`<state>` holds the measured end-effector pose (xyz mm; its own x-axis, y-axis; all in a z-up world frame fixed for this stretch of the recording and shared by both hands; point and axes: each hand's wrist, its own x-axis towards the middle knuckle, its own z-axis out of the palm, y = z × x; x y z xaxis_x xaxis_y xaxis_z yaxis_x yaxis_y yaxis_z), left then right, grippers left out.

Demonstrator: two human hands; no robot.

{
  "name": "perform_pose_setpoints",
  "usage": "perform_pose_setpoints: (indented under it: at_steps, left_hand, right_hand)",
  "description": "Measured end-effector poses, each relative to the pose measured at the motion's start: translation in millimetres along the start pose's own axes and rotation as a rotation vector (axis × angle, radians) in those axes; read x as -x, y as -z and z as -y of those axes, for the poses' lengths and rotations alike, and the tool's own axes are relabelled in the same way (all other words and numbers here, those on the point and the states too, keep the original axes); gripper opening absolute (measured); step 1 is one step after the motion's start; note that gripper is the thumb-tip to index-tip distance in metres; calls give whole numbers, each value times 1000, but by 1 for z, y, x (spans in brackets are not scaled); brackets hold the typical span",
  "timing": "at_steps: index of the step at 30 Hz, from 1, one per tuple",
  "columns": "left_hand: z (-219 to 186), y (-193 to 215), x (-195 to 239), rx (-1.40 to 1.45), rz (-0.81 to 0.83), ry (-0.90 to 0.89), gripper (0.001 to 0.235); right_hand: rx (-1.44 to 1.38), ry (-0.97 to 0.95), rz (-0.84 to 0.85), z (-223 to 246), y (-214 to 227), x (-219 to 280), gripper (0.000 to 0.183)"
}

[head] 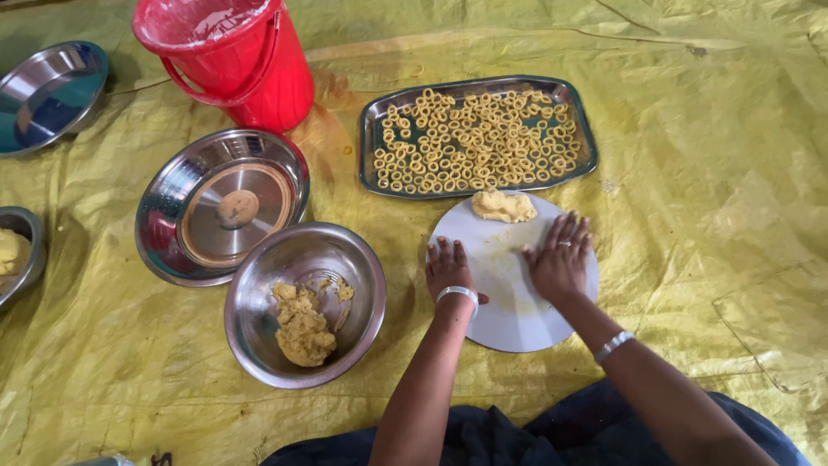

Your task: The person rolls small pieces of dough into thin ropes on a white board, then joins the ends to form rings and places them on a metal tray. The person repeats this process multiple times.

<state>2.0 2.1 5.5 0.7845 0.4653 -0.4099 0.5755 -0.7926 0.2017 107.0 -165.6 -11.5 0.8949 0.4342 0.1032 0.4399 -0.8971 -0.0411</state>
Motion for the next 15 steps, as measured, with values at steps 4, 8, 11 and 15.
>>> perform_pose_setpoints:
  at_steps: [4, 8, 11, 15]
  left_hand:
    - [1, 1, 2, -2, -7, -1, 142]
    - [-2, 1, 3, 8, 1, -6, 141]
    - [2, -1, 4, 15, -27, -23, 140]
    - [2, -4, 2, 28, -28, -27, 140]
  right_hand:
    - [-105, 307, 6, 4, -18, 57, 71]
    - [-590, 464, -304, -20, -14, 71, 40]
    - [-659, -203, -132, -36, -3, 60, 30]
    - [-723, 19, -32, -36, 23, 74, 46]
